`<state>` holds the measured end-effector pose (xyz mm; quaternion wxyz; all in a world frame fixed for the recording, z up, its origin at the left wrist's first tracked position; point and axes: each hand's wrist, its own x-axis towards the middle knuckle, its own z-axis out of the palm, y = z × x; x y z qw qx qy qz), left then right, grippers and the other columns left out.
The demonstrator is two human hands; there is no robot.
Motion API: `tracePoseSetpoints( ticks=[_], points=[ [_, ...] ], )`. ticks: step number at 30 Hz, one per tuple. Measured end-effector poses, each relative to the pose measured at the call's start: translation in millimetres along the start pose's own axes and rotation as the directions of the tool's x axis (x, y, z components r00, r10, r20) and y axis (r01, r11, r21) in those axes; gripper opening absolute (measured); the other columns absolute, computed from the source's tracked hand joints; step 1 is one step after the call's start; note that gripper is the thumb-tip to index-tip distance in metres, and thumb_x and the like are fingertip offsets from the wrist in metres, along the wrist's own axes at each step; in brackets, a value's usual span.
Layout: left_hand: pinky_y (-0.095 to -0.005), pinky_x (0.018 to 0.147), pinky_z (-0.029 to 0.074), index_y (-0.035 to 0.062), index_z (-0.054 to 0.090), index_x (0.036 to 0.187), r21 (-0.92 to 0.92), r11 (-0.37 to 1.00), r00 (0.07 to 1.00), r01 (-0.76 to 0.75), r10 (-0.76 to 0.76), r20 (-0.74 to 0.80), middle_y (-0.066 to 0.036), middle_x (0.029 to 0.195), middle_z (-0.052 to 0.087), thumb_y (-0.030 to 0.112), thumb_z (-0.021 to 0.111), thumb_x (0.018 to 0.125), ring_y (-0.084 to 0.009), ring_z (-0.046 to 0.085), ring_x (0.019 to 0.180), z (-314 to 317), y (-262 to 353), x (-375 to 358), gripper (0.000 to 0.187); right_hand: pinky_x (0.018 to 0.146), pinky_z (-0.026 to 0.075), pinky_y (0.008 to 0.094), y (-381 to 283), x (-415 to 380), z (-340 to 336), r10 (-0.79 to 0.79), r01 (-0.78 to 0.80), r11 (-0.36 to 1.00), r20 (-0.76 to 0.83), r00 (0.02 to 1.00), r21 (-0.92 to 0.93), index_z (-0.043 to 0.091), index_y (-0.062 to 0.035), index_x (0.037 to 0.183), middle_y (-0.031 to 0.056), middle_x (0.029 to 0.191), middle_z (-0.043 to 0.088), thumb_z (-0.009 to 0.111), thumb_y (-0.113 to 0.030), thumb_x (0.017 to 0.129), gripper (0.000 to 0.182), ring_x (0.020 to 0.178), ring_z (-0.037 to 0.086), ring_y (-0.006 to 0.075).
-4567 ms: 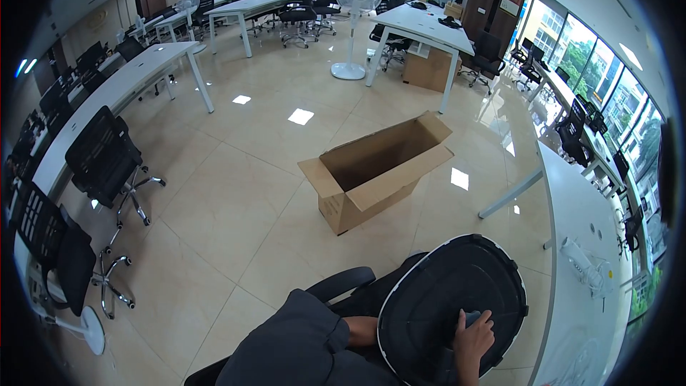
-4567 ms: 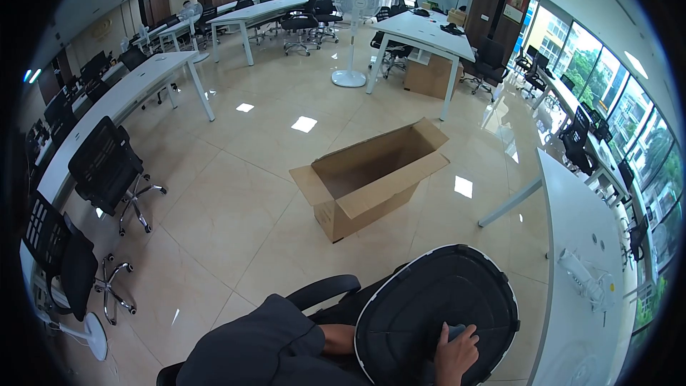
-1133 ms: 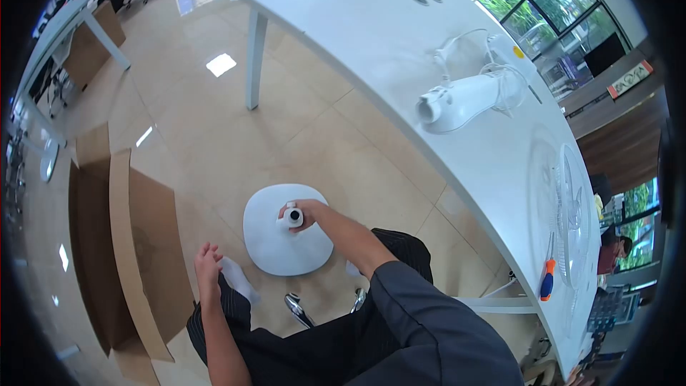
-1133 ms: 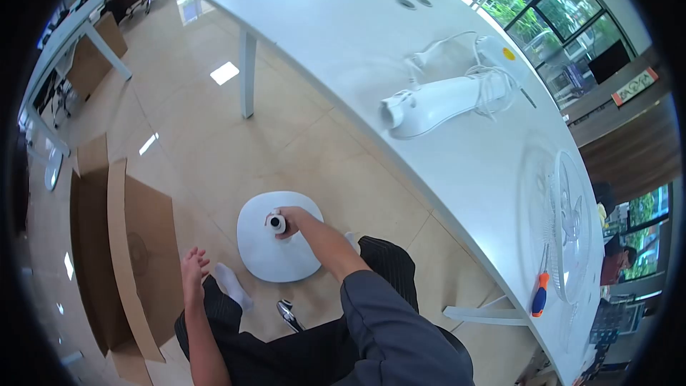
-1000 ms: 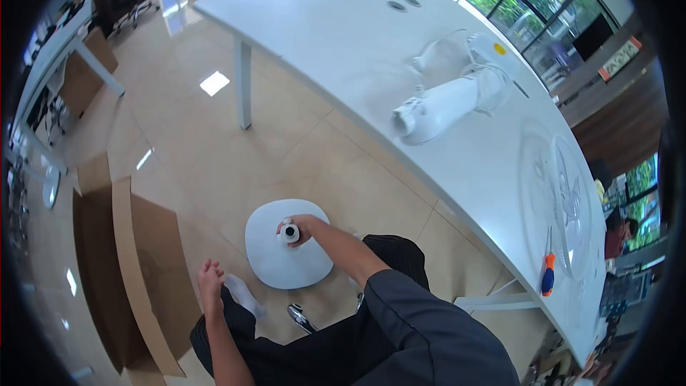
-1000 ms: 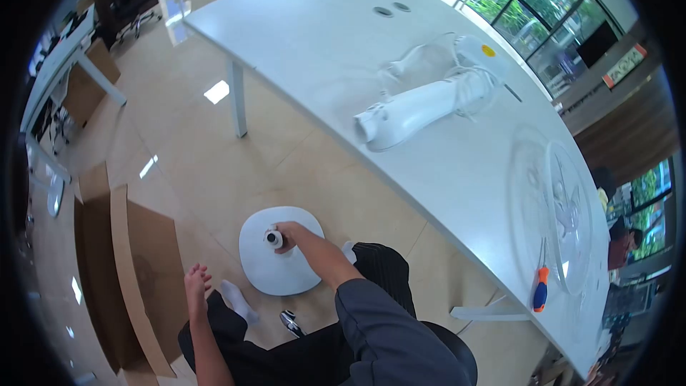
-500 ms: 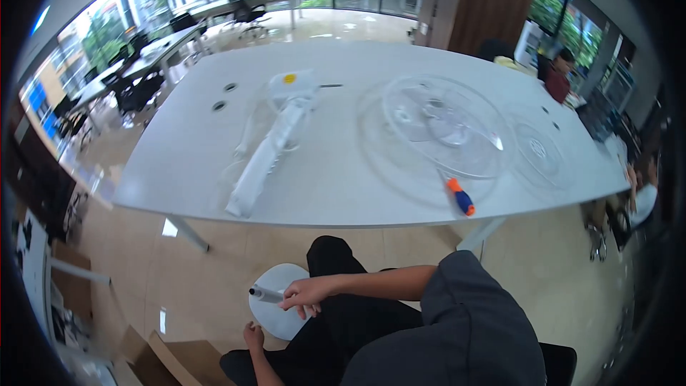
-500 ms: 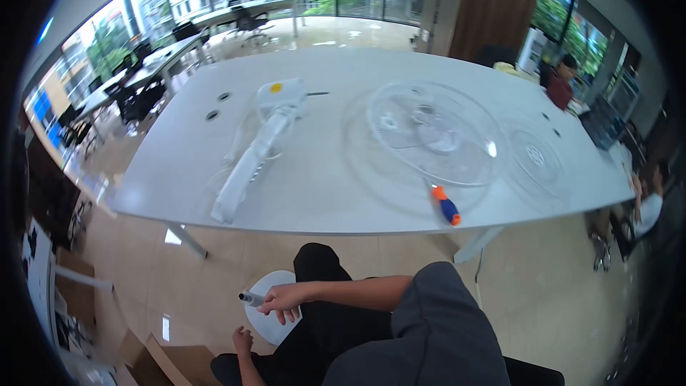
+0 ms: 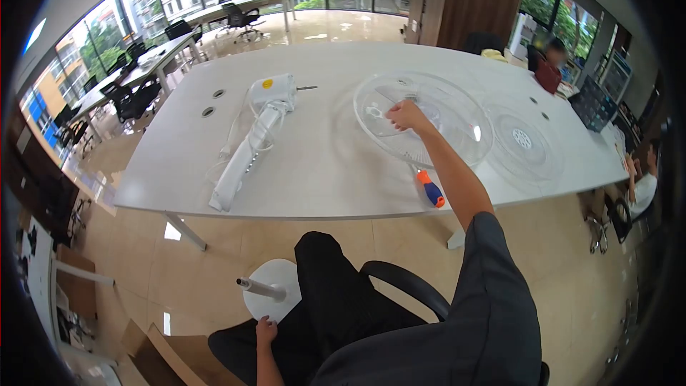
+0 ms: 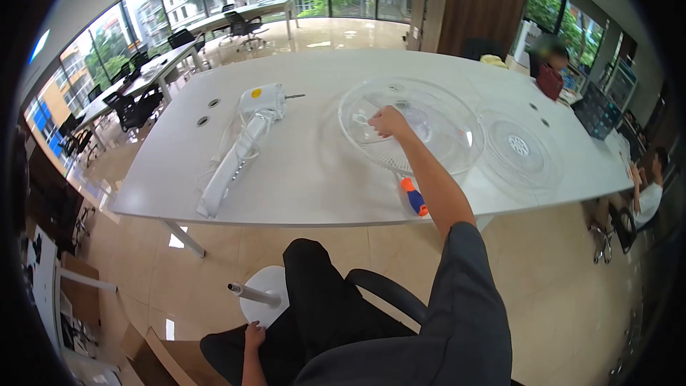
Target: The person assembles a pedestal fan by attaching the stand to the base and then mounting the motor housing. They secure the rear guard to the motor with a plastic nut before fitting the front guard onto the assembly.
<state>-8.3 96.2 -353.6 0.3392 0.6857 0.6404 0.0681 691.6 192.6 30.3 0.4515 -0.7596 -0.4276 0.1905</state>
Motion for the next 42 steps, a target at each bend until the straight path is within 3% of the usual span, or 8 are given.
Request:
tracePoseSetpoints(
  ticks=[5, 7, 9, 12, 22, 32, 36, 42],
  points=[
    [-0.0488, 0.089, 0.050, -0.0017, 0.062, 0.117, -0.024, 0.998, 0.985, -0.059, 0.055, -0.162, -0.026, 0.102, 0.066, 0.022, 0.060, 0.086, -0.0427, 0.063, 0.099, 9.4, 18.6, -21.5, 0.039, 0.045, 0.049, 0.0329, 98.2, 128.4, 22.2, -0.011, 0.022, 0.912, 0.030, 1.000, -0.410, 0.072, -0.0002, 0.085, 0.0071, 0.056, 0.059, 0.074, -0.039, 0.077, 0.039, 0.049, 0.057, 0.0165],
    [-0.0502, 0.085, 0.050, -0.0011, 0.061, 0.115, -0.023, 0.999, 0.975, -0.032, 0.026, -0.219, -0.025, 0.097, 0.066, 0.023, 0.058, 0.088, -0.0430, 0.062, 0.097, 5.7, 42.4, -31.0, 0.036, 0.062, 0.050, 0.0491, 181.8, 214.2, 44.7, -0.561, 0.476, 0.185, 0.305, 0.769, -0.860, 0.067, -0.0031, 0.064, 0.0162, 0.057, 0.062, 0.037, -0.029, 0.101, 0.054, 0.050, 0.061, 0.0324],
    [-0.0482, 0.084, 0.050, 0.0004, 0.062, 0.114, -0.016, 0.999, 0.965, -0.040, 0.035, -0.261, -0.024, 0.098, 0.066, 0.022, 0.058, 0.088, -0.0410, 0.063, 0.095, 22.7, 28.0, -27.5, 0.034, 0.041, 0.047, 0.0378, 111.4, 182.1, 53.8, 0.026, -0.029, 0.867, -0.014, 1.000, -0.498, 0.063, -0.0005, 0.062, 0.0114, 0.050, 0.056, 0.055, -0.055, 0.091, 0.062, 0.040, 0.056, 0.0212],
    [-0.0486, 0.084, 0.050, 0.0002, 0.063, 0.113, -0.109, 0.993, 0.953, 0.051, -0.081, -0.291, -0.020, 0.089, 0.069, 0.022, 0.058, 0.088, -0.0395, 0.065, 0.090, 14.7, 45.6, -36.3, 0.034, 0.056, 0.053, 0.0428, 123.2, 196.3, 72.0, -0.403, 0.198, 0.595, -0.076, 0.912, -0.779, 0.066, 0.0091, 0.089, 0.0250, 0.074, 0.067, 0.060, -0.052, 0.084, 0.062, 0.053, 0.065, 0.0340],
    [-0.0442, 0.078, 0.054, 0.0008, 0.065, 0.109, -0.168, 0.985, 0.942, -0.032, -0.027, -0.335, -0.021, 0.090, 0.070, 0.017, 0.061, 0.086, -0.0353, 0.068, 0.086, 12.2, 54.2, -24.6, 0.029, 0.098, 0.045, 0.0513, 45.1, 108.3, 94.7, -0.106, -0.062, 0.685, -0.183, 0.977, -0.726, 0.048, 0.0079, 0.123, 0.0355, 0.120, 0.056, 0.058, -0.044, 0.085, 0.065, 0.112, 0.056, 0.0487],
    [-0.0421, 0.093, 0.043, 0.0045, 0.057, 0.123, 0.311, 0.773, 0.292, -0.553, 0.530, -0.796, -0.014, 0.102, 0.064, 0.026, 0.079, 0.068, -0.0291, 0.061, 0.102, -252.5, 399.4, 72.4, 0.063, 0.093, 0.047, 0.0503, -11.1, 81.1, 100.6, -0.057, -0.186, 0.645, -0.289, 0.956, -0.742, 0.045, 0.0022, 0.129, 0.0325, 0.126, 0.048, 0.067, -0.036, 0.082, 0.064, 0.112, 0.055, 0.0449],
    [-0.0489, 0.088, 0.048, 0.0017, 0.046, 0.128, 0.489, 0.852, 0.739, -0.187, 0.449, -0.502, -0.016, 0.115, 0.060, 0.036, 0.082, 0.068, -0.0303, 0.059, 0.110, -234.5, 442.2, 168.9, 0.078, 0.089, 0.048, 0.0442, -76.7, 46.0, 136.7, -0.596, 0.358, 0.721, -0.268, 0.756, -0.594, 0.054, -0.0048, 0.126, 0.0209, 0.112, 0.060, 0.070, -0.039, 0.082, 0.058, 0.103, 0.060, 0.0342],
    [-0.0459, 0.082, 0.052, 0.0051, 0.056, 0.111, 0.463, 0.880, 0.818, -0.107, 0.343, -0.463, -0.013, 0.106, 0.064, 0.021, 0.073, 0.076, -0.0286, 0.063, 0.101, -213.1, 437.1, 198.2, 0.042, 0.084, 0.052, 0.0395, -121.2, 2.0, 224.5, 0.106, -0.209, 0.939, 0.350, 0.931, 0.273, 0.050, 0.0065, 0.127, 0.0208, 0.109, 0.060, 0.059, -0.060, 0.087, 0.078, 0.098, 0.063, 0.0296]
  ],
)
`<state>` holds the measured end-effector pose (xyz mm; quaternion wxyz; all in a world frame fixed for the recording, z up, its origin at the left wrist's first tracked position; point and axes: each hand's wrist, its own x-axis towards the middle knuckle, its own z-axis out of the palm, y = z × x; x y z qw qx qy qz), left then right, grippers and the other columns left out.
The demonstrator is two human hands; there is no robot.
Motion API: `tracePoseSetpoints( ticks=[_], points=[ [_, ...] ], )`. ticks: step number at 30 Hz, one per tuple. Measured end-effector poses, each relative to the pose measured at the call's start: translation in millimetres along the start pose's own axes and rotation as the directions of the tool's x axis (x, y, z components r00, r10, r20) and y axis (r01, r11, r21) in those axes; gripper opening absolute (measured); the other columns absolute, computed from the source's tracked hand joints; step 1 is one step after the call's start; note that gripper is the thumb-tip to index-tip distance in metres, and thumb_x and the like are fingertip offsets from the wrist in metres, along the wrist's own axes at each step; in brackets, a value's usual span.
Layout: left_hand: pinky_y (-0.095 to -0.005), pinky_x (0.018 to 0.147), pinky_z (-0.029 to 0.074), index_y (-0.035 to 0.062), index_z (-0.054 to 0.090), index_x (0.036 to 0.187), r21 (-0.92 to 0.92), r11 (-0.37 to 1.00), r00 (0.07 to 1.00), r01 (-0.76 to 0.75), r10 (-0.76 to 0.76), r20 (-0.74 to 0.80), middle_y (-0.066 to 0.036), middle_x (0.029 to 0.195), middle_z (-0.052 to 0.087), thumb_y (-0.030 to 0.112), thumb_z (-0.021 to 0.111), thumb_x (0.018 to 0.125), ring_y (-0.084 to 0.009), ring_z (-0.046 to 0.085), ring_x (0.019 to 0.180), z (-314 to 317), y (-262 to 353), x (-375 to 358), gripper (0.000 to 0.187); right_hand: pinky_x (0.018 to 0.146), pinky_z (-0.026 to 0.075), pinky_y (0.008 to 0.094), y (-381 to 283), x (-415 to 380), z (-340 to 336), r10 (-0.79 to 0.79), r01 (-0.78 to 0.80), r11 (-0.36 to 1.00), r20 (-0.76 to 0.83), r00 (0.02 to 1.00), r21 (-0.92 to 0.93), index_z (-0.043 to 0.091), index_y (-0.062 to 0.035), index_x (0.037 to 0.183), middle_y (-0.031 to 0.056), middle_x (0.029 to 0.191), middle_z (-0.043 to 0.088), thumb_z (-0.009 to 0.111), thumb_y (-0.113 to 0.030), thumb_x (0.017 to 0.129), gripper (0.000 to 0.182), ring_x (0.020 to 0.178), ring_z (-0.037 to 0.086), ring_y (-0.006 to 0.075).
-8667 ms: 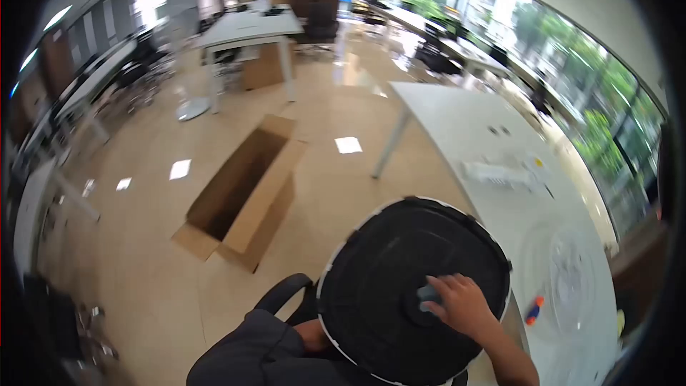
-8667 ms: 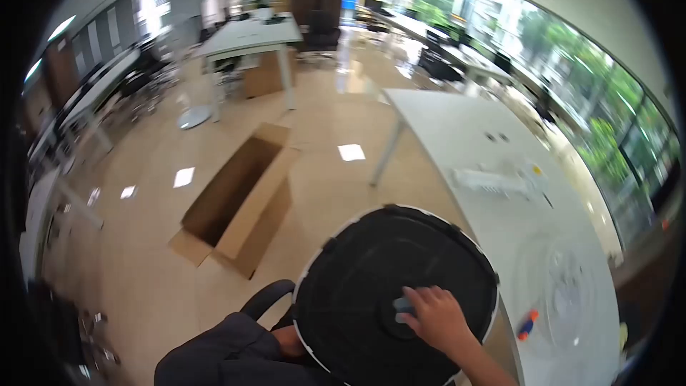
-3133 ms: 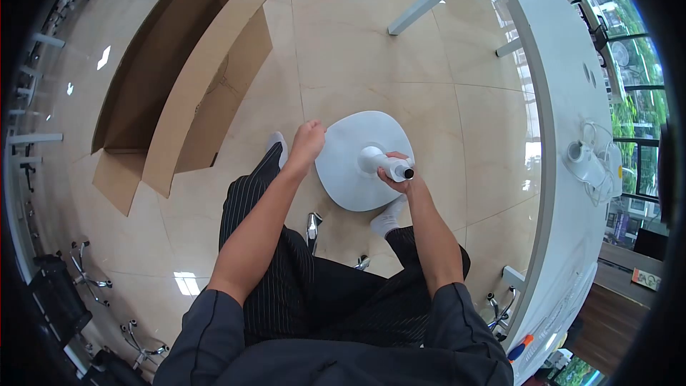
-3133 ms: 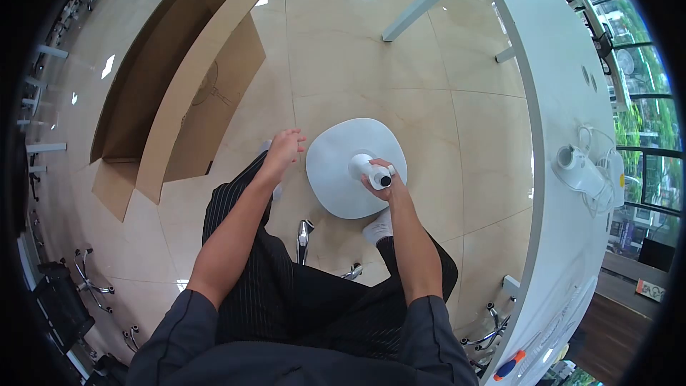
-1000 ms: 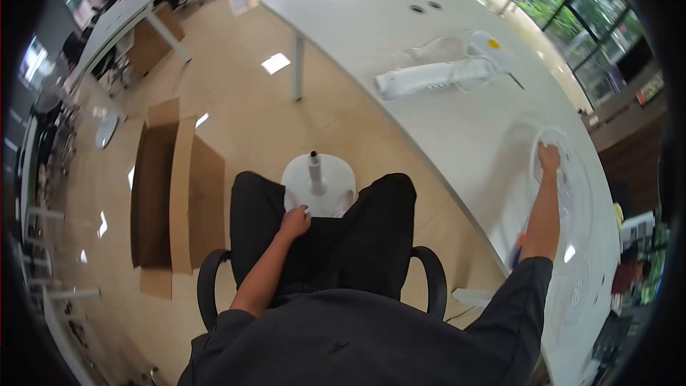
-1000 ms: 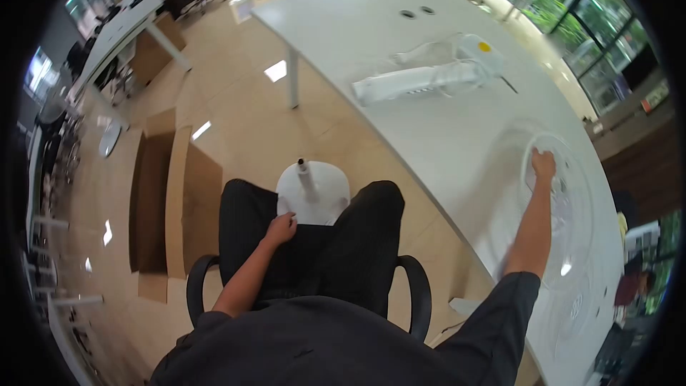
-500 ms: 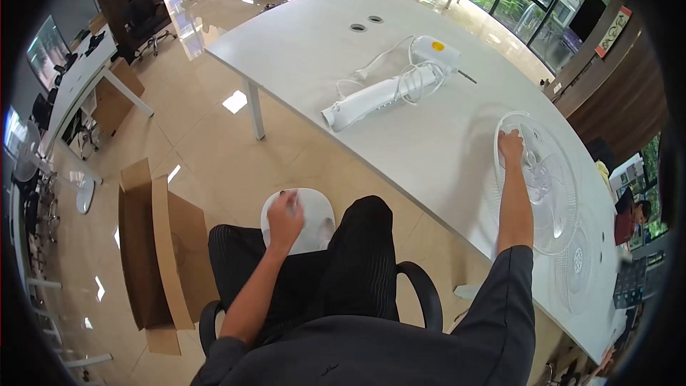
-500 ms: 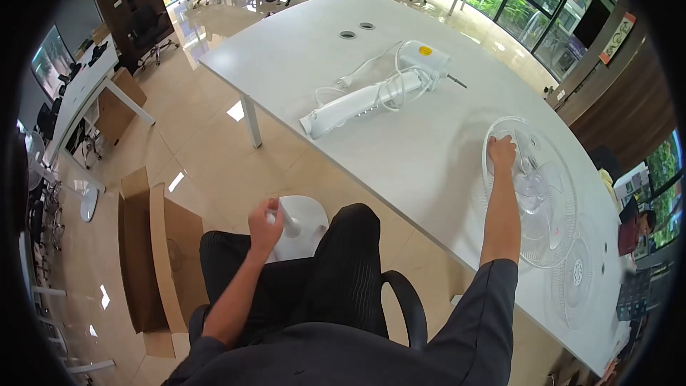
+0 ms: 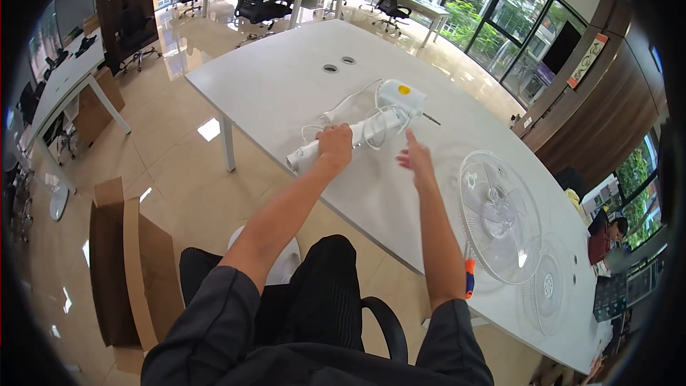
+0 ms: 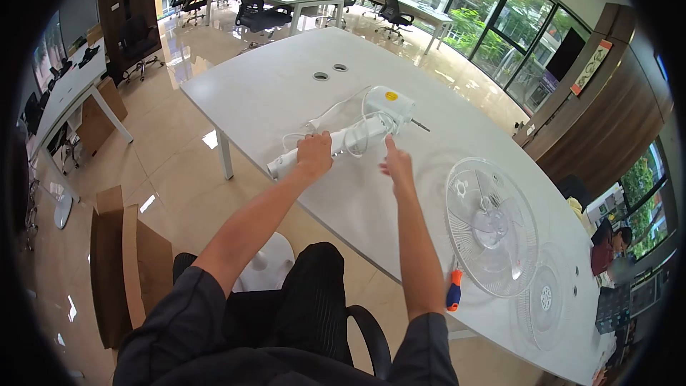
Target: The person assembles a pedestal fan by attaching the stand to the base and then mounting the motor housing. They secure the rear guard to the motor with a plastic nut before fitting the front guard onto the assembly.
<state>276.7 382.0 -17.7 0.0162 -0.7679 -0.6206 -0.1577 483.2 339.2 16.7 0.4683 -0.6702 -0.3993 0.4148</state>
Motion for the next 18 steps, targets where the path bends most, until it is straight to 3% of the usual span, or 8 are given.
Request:
tracePoseSetpoints(
  ticks=[1, 3, 5, 7, 10, 14, 17, 18],
  points=[
    [-0.0462, 0.081, 0.053, 0.0065, 0.059, 0.106, -0.047, 0.999, 1.000, -0.014, 0.014, 0.005, -0.012, 0.101, 0.066, 0.016, 0.070, 0.078, -0.0282, 0.065, 0.098, -4.9, -4.3, -2.5, 0.032, 0.084, 0.052, 0.0395, 4.5, 3.1, 9.5, -0.006, 0.006, 1.000, 0.011, 1.000, -0.004, 0.050, 0.0065, 0.127, 0.0208, 0.109, 0.060, 0.059, -0.060, 0.087, 0.078, 0.098, 0.063, 0.0296],
    [-0.0456, 0.079, 0.053, 0.0068, 0.060, 0.103, -0.071, 0.997, 1.000, -0.023, 0.023, -0.002, -0.011, 0.098, 0.067, 0.015, 0.069, 0.078, -0.0284, 0.066, 0.095, -24.2, -11.8, -16.5, 0.028, 0.086, 0.052, 0.0395, 19.8, 13.8, 24.8, 0.219, -0.291, 0.831, 0.202, 0.954, 0.474, 0.039, 0.0114, 0.133, 0.0258, 0.122, 0.054, 0.055, -0.066, 0.086, 0.092, 0.097, 0.063, 0.0348],
    [-0.0450, 0.078, 0.053, 0.0071, 0.061, 0.100, -0.097, 0.995, 0.999, -0.035, 0.035, -0.003, -0.011, 0.094, 0.067, 0.014, 0.068, 0.078, -0.0285, 0.066, 0.093, -38.1, -19.8, -37.3, 0.025, 0.091, 0.051, 0.0424, 31.3, 26.0, 34.4, 0.216, -0.334, 0.763, 0.269, 0.939, 0.553, 0.029, 0.0075, 0.141, 0.0261, 0.124, 0.051, 0.055, -0.070, 0.084, 0.100, 0.098, 0.061, 0.0376],
    [-0.0420, 0.075, 0.053, 0.0032, 0.058, 0.097, -0.137, 0.987, 0.996, -0.079, 0.071, -0.060, -0.016, 0.091, 0.066, 0.009, 0.065, 0.073, -0.0324, 0.066, 0.089, -48.4, -31.9, -62.8, 0.026, 0.091, 0.051, 0.0462, 33.9, 17.0, 48.4, -0.078, -0.231, 0.579, 0.335, 0.939, 0.782, 0.039, 0.0024, 0.136, 0.0229, 0.119, 0.054, 0.056, -0.064, 0.086, 0.085, 0.100, 0.061, 0.0371],
    [-0.0424, 0.077, 0.053, 0.0022, 0.059, 0.096, -0.129, 0.990, 0.998, -0.059, 0.054, -0.040, -0.016, 0.089, 0.066, 0.009, 0.064, 0.072, -0.0327, 0.066, 0.086, -72.7, -34.8, -107.6, 0.026, 0.090, 0.052, 0.0501, 43.1, 19.2, 72.9, -0.181, -0.252, 0.389, 0.341, 0.922, 0.886, 0.049, -0.0013, 0.125, 0.0195, 0.112, 0.058, 0.058, -0.049, 0.089, 0.060, 0.098, 0.061, 0.0373],
    [-0.0430, 0.075, 0.052, 0.0047, 0.058, 0.095, -0.180, 0.984, 1.000, 0.009, -0.010, -0.001, -0.016, 0.091, 0.066, 0.011, 0.067, 0.075, -0.0304, 0.065, 0.093, -79.1, -53.8, -155.9, 0.023, 0.086, 0.054, 0.0477, 39.7, -19.5, 88.4, -0.108, -0.124, 0.420, 0.185, 0.977, 0.899, 0.056, -0.0014, 0.108, 0.0144, 0.094, 0.063, 0.058, -0.026, 0.084, 0.034, 0.093, 0.064, 0.0331],
    [-0.0440, 0.078, 0.050, 0.0035, 0.058, 0.098, -0.425, 0.897, 0.991, 0.118, -0.079, 0.109, -0.018, 0.093, 0.066, 0.012, 0.069, 0.073, -0.0317, 0.064, 0.094, -86.4, -84.7, -213.4, 0.029, 0.085, 0.054, 0.0460, 42.8, -68.5, 96.3, -0.179, -0.111, 0.439, 0.208, 0.962, 0.891, 0.057, -0.0019, 0.107, 0.0135, 0.093, 0.063, 0.058, -0.023, 0.082, 0.033, 0.092, 0.064, 0.0305],
    [-0.0428, 0.083, 0.050, 0.0051, 0.059, 0.107, -0.484, 0.872, 0.996, 0.072, -0.089, -0.012, -0.017, 0.097, 0.066, 0.014, 0.072, 0.070, -0.0324, 0.064, 0.097, -87.4, -89.7, -228.8, 0.040, 0.086, 0.054, 0.0458, 42.2, -84.0, 98.5, -0.220, -0.037, 0.470, 0.157, 0.963, 0.882, 0.057, -0.0006, 0.108, 0.0135, 0.096, 0.063, 0.057, -0.024, 0.081, 0.035, 0.092, 0.064, 0.0299]
  ],
)
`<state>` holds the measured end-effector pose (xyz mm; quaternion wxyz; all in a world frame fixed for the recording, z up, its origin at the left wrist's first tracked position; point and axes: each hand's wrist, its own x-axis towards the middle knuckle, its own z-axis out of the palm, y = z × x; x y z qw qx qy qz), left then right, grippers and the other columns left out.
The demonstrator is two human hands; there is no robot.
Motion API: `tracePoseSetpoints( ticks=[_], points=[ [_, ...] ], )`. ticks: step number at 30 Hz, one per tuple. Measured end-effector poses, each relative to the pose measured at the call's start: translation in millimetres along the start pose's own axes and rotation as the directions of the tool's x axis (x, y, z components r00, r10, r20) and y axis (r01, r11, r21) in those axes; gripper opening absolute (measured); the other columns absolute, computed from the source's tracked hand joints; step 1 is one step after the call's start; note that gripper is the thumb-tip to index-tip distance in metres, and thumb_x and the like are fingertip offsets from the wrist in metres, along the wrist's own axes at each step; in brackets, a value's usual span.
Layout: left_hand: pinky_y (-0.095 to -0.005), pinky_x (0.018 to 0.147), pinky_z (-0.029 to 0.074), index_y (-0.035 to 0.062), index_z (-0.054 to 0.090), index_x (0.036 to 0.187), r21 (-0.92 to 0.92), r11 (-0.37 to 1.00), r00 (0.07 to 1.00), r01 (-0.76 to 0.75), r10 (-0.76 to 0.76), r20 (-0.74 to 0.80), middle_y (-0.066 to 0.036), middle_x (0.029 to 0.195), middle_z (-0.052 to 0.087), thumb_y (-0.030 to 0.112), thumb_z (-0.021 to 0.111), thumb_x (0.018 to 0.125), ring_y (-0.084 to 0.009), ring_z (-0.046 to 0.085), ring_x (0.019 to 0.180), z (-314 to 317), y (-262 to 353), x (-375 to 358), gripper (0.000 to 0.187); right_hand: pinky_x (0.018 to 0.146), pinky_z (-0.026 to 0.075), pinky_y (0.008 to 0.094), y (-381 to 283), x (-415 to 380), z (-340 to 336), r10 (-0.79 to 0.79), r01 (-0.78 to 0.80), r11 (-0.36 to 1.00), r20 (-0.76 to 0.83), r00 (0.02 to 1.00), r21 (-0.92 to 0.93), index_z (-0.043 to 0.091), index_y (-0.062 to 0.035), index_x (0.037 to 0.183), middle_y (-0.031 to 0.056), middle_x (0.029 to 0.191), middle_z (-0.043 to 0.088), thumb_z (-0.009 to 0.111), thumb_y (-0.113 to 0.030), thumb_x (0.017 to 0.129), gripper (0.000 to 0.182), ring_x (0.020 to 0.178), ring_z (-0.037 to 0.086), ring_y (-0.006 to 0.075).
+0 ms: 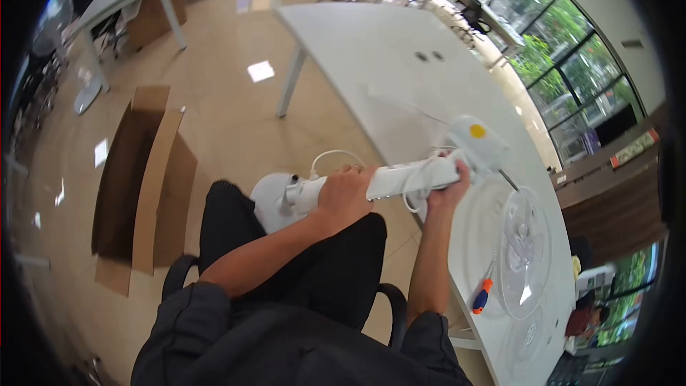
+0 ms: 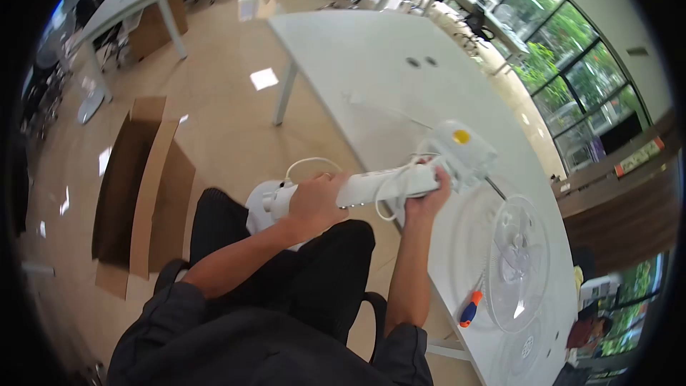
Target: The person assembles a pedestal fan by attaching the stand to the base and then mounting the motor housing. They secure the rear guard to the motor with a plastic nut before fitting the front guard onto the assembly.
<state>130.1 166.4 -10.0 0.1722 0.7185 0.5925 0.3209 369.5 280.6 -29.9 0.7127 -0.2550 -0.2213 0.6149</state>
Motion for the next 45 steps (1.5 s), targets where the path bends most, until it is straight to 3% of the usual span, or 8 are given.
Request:
tracePoseSetpoints(
  ticks=[2, 8, 16, 18, 21, 27, 41, 45],
  points=[
    [-0.0413, 0.090, 0.048, 0.0069, 0.059, 0.120, -0.102, 0.994, 0.994, -0.025, 0.014, -0.105, -0.015, 0.107, 0.066, 0.016, 0.075, 0.067, -0.0331, 0.061, 0.104, -4.0, -12.5, -26.7, 0.056, 0.087, 0.053, 0.0462, 1.3, -33.8, 17.9, -0.031, 0.034, 0.998, 0.071, 0.997, -0.049, 0.057, 0.0007, 0.109, 0.0135, 0.099, 0.063, 0.056, -0.025, 0.081, 0.038, 0.093, 0.064, 0.0292],
    [-0.0421, 0.089, 0.049, 0.0092, 0.060, 0.116, -0.155, 0.962, 0.905, -0.223, 0.146, -0.399, -0.010, 0.106, 0.066, 0.012, 0.080, 0.059, -0.0302, 0.062, 0.101, 18.1, -50.9, -69.4, 0.061, 0.097, 0.045, 0.0500, 10.6, -106.1, 51.0, -0.179, 0.182, 0.975, 0.039, 0.983, -0.124, 0.055, -0.0029, 0.116, 0.0101, 0.104, 0.061, 0.056, -0.025, 0.076, 0.045, 0.102, 0.059, 0.0266],
    [-0.0426, 0.091, 0.045, 0.0096, 0.062, 0.117, -0.225, 0.915, 0.854, -0.334, 0.193, -0.482, -0.009, 0.109, 0.063, 0.010, 0.077, 0.063, -0.0287, 0.059, 0.105, 41.3, -70.4, -69.8, 0.056, 0.098, 0.046, 0.0469, 13.9, -138.2, 67.2, -0.289, 0.302, 0.921, 0.089, 0.953, -0.246, 0.054, -0.0022, 0.115, 0.0103, 0.105, 0.059, 0.055, -0.021, 0.075, 0.044, 0.102, 0.059, 0.0239],
    [-0.0439, 0.094, 0.041, 0.0089, 0.061, 0.120, -0.090, 0.966, 0.814, -0.242, 0.152, -0.561, -0.012, 0.113, 0.059, 0.010, 0.075, 0.067, -0.0300, 0.056, 0.107, 41.8, -74.0, -67.4, 0.054, 0.098, 0.046, 0.0469, 26.3, -141.7, 76.2, -0.310, 0.322, 0.906, 0.088, 0.947, -0.276, 0.054, -0.0016, 0.115, 0.0111, 0.105, 0.058, 0.055, -0.021, 0.076, 0.043, 0.102, 0.059, 0.0243],
    [-0.0449, 0.094, 0.039, 0.0082, 0.061, 0.123, -0.106, 0.992, 0.822, -0.069, -0.004, -0.569, -0.014, 0.114, 0.056, 0.009, 0.072, 0.069, -0.0307, 0.054, 0.107, 50.6, -83.2, -66.4, 0.055, 0.097, 0.047, 0.0468, 54.7, -142.7, 86.8, -0.361, 0.357, 0.882, 0.047, 0.932, -0.309, 0.054, 0.0003, 0.116, 0.0132, 0.106, 0.058, 0.056, -0.022, 0.078, 0.044, 0.103, 0.058, 0.0254],
    [-0.0413, 0.091, 0.038, 0.0061, 0.060, 0.096, -0.196, 0.980, 0.832, 0.025, -0.130, -0.540, -0.012, 0.100, 0.060, 0.004, 0.066, 0.072, -0.0284, 0.055, 0.102, 77.7, -138.5, -35.4, 0.025, 0.098, 0.045, 0.0418, 119.7, -128.1, 82.7, -0.353, 0.335, 0.811, 0.057, 0.934, -0.479, 0.054, 0.0030, 0.118, 0.0140, 0.112, 0.060, 0.058, -0.020, 0.085, 0.041, 0.109, 0.057, 0.0255],
    [-0.0425, 0.085, 0.046, 0.0075, 0.062, 0.097, -0.408, 0.912, 0.873, -0.037, -0.169, -0.457, -0.011, 0.100, 0.062, 0.008, 0.073, 0.061, -0.0311, 0.058, 0.097, 98.2, -206.2, -18.7, 0.038, 0.094, 0.050, 0.0415, 188.2, -106.3, 93.8, -0.349, 0.427, 0.648, 0.253, 0.902, -0.631, 0.054, 0.0075, 0.115, 0.0185, 0.108, 0.063, 0.059, -0.006, 0.084, 0.035, 0.103, 0.061, 0.0262],
    [-0.0432, 0.080, 0.045, 0.0080, 0.062, 0.090, -0.405, 0.913, 0.846, -0.040, -0.185, -0.500, -0.012, 0.092, 0.060, 0.012, 0.073, 0.062, -0.0307, 0.058, 0.093, 105.2, -216.3, -12.8, 0.031, 0.093, 0.051, 0.0413, 196.2, -102.9, 99.2, -0.382, 0.448, 0.609, 0.253, 0.889, -0.654, 0.054, 0.0074, 0.116, 0.0173, 0.109, 0.063, 0.062, -0.005, 0.084, 0.035, 0.099, 0.062, 0.0250]
  ],
)
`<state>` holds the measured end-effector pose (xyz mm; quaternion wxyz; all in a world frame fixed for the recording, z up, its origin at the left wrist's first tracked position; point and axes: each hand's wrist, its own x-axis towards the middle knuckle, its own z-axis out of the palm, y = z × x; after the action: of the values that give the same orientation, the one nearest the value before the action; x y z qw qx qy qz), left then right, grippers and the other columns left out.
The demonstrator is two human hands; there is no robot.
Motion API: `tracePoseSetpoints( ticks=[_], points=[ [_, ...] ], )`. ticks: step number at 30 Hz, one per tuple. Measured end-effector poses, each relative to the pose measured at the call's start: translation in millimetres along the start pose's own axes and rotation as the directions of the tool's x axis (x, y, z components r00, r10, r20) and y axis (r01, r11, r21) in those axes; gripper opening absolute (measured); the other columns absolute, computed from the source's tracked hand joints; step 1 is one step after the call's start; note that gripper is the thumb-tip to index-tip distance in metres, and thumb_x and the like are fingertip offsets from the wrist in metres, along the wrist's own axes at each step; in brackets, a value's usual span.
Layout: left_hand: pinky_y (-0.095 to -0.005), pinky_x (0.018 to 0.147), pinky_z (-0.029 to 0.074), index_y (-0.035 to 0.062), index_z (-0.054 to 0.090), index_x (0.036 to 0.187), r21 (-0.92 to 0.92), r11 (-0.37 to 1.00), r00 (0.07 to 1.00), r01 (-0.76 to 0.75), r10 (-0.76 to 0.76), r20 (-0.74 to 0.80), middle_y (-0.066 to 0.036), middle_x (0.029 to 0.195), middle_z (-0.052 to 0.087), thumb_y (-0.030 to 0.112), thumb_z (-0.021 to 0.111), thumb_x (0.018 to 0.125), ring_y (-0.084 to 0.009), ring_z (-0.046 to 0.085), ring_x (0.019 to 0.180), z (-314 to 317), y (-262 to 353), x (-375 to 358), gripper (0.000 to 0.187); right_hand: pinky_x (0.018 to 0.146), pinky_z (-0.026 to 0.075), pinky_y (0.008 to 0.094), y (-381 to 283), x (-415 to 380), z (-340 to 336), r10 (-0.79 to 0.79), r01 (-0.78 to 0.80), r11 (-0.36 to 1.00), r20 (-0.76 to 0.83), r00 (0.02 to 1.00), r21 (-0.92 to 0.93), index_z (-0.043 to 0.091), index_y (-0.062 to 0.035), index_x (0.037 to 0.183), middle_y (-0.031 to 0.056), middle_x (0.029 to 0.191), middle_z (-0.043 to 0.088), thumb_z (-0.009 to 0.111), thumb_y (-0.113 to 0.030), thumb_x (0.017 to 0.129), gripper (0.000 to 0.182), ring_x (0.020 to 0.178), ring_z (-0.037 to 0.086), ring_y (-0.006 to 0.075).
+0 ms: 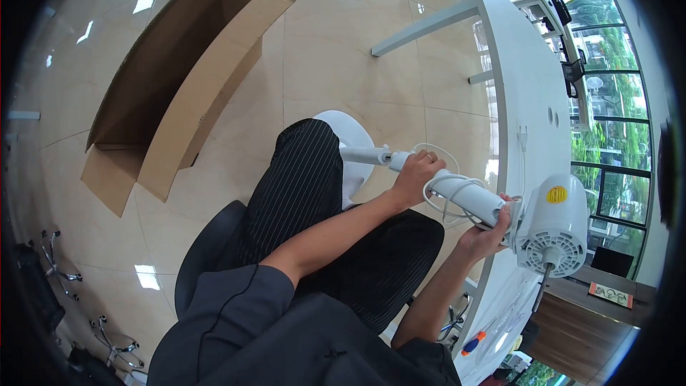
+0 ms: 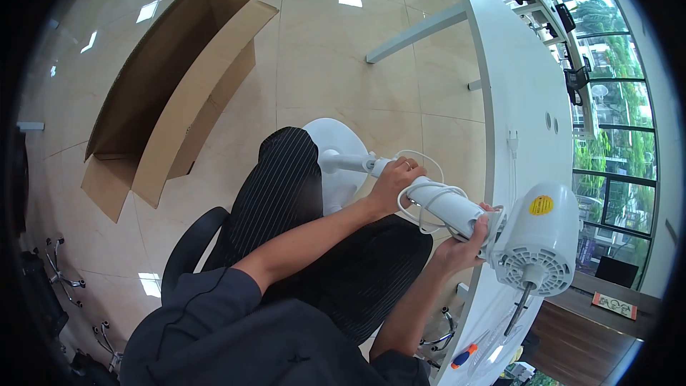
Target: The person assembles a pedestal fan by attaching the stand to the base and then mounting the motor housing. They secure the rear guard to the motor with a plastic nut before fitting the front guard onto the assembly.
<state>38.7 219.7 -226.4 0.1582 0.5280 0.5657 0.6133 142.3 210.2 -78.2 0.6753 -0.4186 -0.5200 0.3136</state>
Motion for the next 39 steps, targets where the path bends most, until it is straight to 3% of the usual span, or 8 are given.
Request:
tracePoseSetpoints(
  ticks=[16, 19, 21, 25, 27, 30, 32, 39],
  points=[
    [-0.0374, 0.086, 0.051, 0.0051, 0.066, 0.111, -0.290, 0.913, 0.565, 0.287, 0.083, 0.821, -0.010, 0.100, 0.071, 0.013, 0.090, 0.042, -0.0264, 0.067, 0.095, -31.9, -48.1, 74.7, 0.074, 0.076, 0.051, 0.0321, -23.9, 28.8, 43.6, -0.059, 0.132, 0.950, 0.254, 0.965, -0.282, 0.067, 0.0006, 0.094, 0.0075, 0.090, 0.069, 0.087, -0.017, 0.068, 0.037, 0.080, 0.064, 0.0175],
    [-0.0385, 0.093, 0.049, 0.0029, 0.056, 0.125, -0.434, 0.807, 0.771, 0.402, -0.043, 0.635, -0.012, 0.111, 0.067, 0.014, 0.092, 0.044, -0.0267, 0.063, 0.105, -45.7, -21.9, 43.3, 0.089, 0.078, 0.051, 0.0341, -26.1, 28.3, 52.6, -0.139, 0.201, 0.875, 0.169, 0.976, -0.441, 0.068, 0.0015, 0.094, 0.0096, 0.089, 0.069, 0.088, -0.024, 0.067, 0.043, 0.082, 0.065, 0.0194],
    [-0.0385, 0.100, 0.043, -0.0030, 0.041, 0.138, -0.145, 0.983, 0.952, 0.113, -0.065, 0.300, -0.019, 0.128, 0.056, 0.018, 0.094, 0.044, -0.0310, 0.056, 0.116, -49.4, -7.4, 22.0, 0.109, 0.082, 0.050, 0.0406, -34.8, 26.3, 56.5, -0.075, 0.118, 0.853, 0.103, 0.992, -0.508, 0.068, 0.0011, 0.098, 0.0151, 0.094, 0.070, 0.086, -0.033, 0.067, 0.050, 0.088, 0.066, 0.0293],
    [-0.0402, 0.106, 0.037, -0.0080, 0.028, 0.143, -0.106, 0.980, 0.981, 0.167, -0.155, 0.114, -0.024, 0.139, 0.044, 0.025, 0.095, 0.047, -0.0349, 0.046, 0.127, -36.3, 45.5, 11.2, 0.122, 0.087, 0.047, 0.0475, -3.6, 23.8, 62.0, -0.198, 0.161, 0.739, 0.017, 0.980, -0.655, 0.068, 0.0000, 0.100, 0.0194, 0.098, 0.069, 0.081, -0.039, 0.070, 0.051, 0.094, 0.063, 0.0370],
    [-0.0421, 0.108, 0.034, -0.0079, 0.018, 0.147, 0.159, 0.977, 0.990, -0.141, 0.143, -0.002, -0.024, 0.143, 0.038, 0.029, 0.094, 0.054, -0.0367, 0.041, 0.131, -30.0, 60.6, 21.4, 0.125, 0.087, 0.043, 0.0509, -2.0, 15.9, 65.4, -0.208, 0.184, 0.718, 0.045, 0.977, -0.671, 0.068, -0.0013, 0.099, 0.0221, 0.105, 0.063, 0.078, -0.033, 0.070, 0.045, 0.098, 0.056, 0.0425],
    [-0.0429, 0.109, 0.033, -0.0069, 0.018, 0.147, 0.224, 0.909, 0.930, -0.350, 0.308, 0.203, -0.025, 0.140, 0.039, 0.030, 0.090, 0.062, -0.0373, 0.039, 0.131, -36.9, 74.1, 40.2, 0.118, 0.085, 0.046, 0.0504, 2.9, 11.1, 69.8, -0.187, 0.144, 0.770, -0.004, 0.982, -0.621, 0.069, -0.0026, 0.100, 0.0212, 0.098, 0.066, 0.075, -0.034, 0.073, 0.042, 0.095, 0.058, 0.0430],
    [-0.0426, 0.106, 0.035, -0.0065, 0.025, 0.145, -0.140, 0.972, 0.978, -0.187, 0.197, 0.063, -0.023, 0.136, 0.043, 0.030, 0.086, 0.068, -0.0370, 0.042, 0.129, -30.0, 66.1, 48.0, 0.105, 0.085, 0.045, 0.0501, 2.2, 12.7, 67.8, -0.132, 0.111, 0.773, 0.013, 0.991, -0.625, 0.069, -0.0035, 0.098, 0.0222, 0.101, 0.065, 0.074, -0.030, 0.073, 0.038, 0.098, 0.056, 0.0429],
    [-0.0407, 0.100, 0.041, -0.0040, 0.043, 0.134, -0.080, 0.995, 0.947, -0.063, 0.085, 0.311, -0.016, 0.130, 0.052, 0.020, 0.080, 0.074, -0.0279, 0.049, 0.122, -15.4, 57.1, 73.8, 0.075, 0.087, 0.045, 0.0508, 4.3, 13.1, 60.5, -0.257, 0.203, 0.760, 0.000, 0.966, -0.617, 0.066, 0.0003, 0.101, 0.0228, 0.100, 0.064, 0.074, -0.025, 0.072, 0.039, 0.098, 0.056, 0.0426]
  ],
)
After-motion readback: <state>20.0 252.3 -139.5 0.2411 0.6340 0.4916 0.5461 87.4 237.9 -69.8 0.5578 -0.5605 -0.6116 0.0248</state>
